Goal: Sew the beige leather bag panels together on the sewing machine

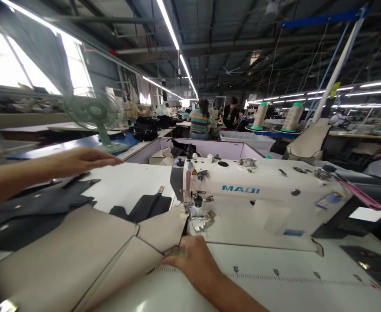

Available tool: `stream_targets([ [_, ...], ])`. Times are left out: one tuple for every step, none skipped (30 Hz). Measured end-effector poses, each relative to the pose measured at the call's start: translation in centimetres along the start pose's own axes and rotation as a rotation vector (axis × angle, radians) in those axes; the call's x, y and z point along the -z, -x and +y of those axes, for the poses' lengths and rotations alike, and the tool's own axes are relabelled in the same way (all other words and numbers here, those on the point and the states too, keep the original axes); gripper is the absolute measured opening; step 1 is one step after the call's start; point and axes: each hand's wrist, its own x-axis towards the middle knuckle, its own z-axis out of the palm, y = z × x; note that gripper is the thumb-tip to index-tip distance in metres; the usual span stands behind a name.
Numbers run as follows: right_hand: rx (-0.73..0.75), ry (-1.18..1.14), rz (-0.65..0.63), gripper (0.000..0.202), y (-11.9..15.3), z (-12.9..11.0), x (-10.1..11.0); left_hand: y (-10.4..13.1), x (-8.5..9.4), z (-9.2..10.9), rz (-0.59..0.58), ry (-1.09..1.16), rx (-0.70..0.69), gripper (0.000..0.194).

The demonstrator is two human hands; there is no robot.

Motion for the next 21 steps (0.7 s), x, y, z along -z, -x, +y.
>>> stream_targets([
  [-0.015, -0.056, 0.022, 0.009, 0.0, -0.4, 0.0, 1.0, 1.0, 2.0, 0.026, -0.059, 0.022, 0.071],
  [-0.014, -0.1, 0.039, 0.011, 0.0, -0.7, 0.0, 2.2, 1.2, 4.6, 0.071, -0.113, 0.035, 0.07],
  [-0.005, -0.132, 0.055, 0.016, -0.1, -0.9, -0.1, 3.5, 0.5, 7.4, 0.065, -0.203, -0.05, 0.061],
  [0.008, -0.156, 0.068, 0.021, -0.1, -1.1, -0.1, 4.8, -0.9, 10.3, 0.076, -0.273, -0.138, 0.052],
  [0.022, -0.174, 0.083, 0.025, 0.0, -1.2, -0.2, 5.9, -2.9, 12.9, 0.056, -0.319, -0.222, 0.062],
  [0.038, -0.188, 0.094, 0.027, 0.1, -1.3, -0.2, 6.8, -5.2, 15.0, 0.074, -0.365, -0.222, 0.074],
  [0.058, -0.194, 0.101, 0.027, 0.2, -1.3, -0.2, 7.4, -7.7, 16.4, 0.121, -0.401, -0.19, 0.072],
  [0.079, -0.178, 0.108, 0.025, 0.4, -1.3, -0.2, 7.8, -9.9, 17.2, 0.181, -0.432, -0.162, 0.062],
  [0.093, -0.143, 0.119, 0.022, 0.6, -1.2, -0.2, 7.8, -11.8, 17.5, 0.248, -0.465, -0.168, 0.052],
  [0.095, -0.097, 0.131, 0.018, 0.9, -1.1, -0.3, 7.7, -13.3, 17.2, 0.304, -0.483, -0.174, 0.048],
  [0.088, -0.048, 0.148, 0.013, 1.1, -0.9, -0.3, 7.5, -14.4, 16.7, 0.353, -0.471, -0.187, 0.046],
  [0.08, 0.0, 0.171, 0.008, 1.3, -0.7, -0.3, 7.3, -15.0, 16.0, 0.39, -0.448, -0.202, 0.046],
  [0.076, 0.04, 0.201, 0.006, 1.4, -0.5, -0.3, 7.0, -15.4, 15.3, 0.416, -0.414, -0.21, 0.045],
  [0.075, 0.069, 0.233, 0.008, 1.5, -0.3, -0.3, 6.8, -15.5, 14.8, 0.429, -0.378, -0.22, 0.045],
  [0.072, 0.088, 0.267, 0.012, 1.6, -0.1, -0.3, 6.6, -15.5, 14.3, 0.433, -0.346, -0.227, 0.044],
  [0.069, 0.117, 0.314, 0.016, 1.6, 0.1, -0.3, 6.5, -15.4, 14.1, 0.415, -0.32, -0.24, 0.043],
  [0.074, 0.155, 0.369, 0.02, 1.6, 0.2, -0.4, 6.4, -15.3, 14.0, 0.401, -0.289, -0.248, 0.042],
  [0.097, 0.198, 0.418, 0.026, 1.6, 0.4, -0.4, 6.3, -15.2, 14.0, 0.394, -0.251, -0.244, 0.04],
  [0.147, 0.243, 0.447, 0.031, 1.4, 0.4, -0.4, 6.2, -15.1, 14.1, 0.393, -0.211, -0.233, 0.039],
  [0.224, 0.289, 0.455, 0.034, 1.3, 0.5, -0.3, 5.9, -14.9, 14.2, 0.385, -0.174, -0.215, 0.038],
  [0.311, 0.329, 0.444, 0.032, 1.1, 0.4, -0.3, 5.6, -14.7, 14.4, 0.387, -0.142, -0.19, 0.036],
])
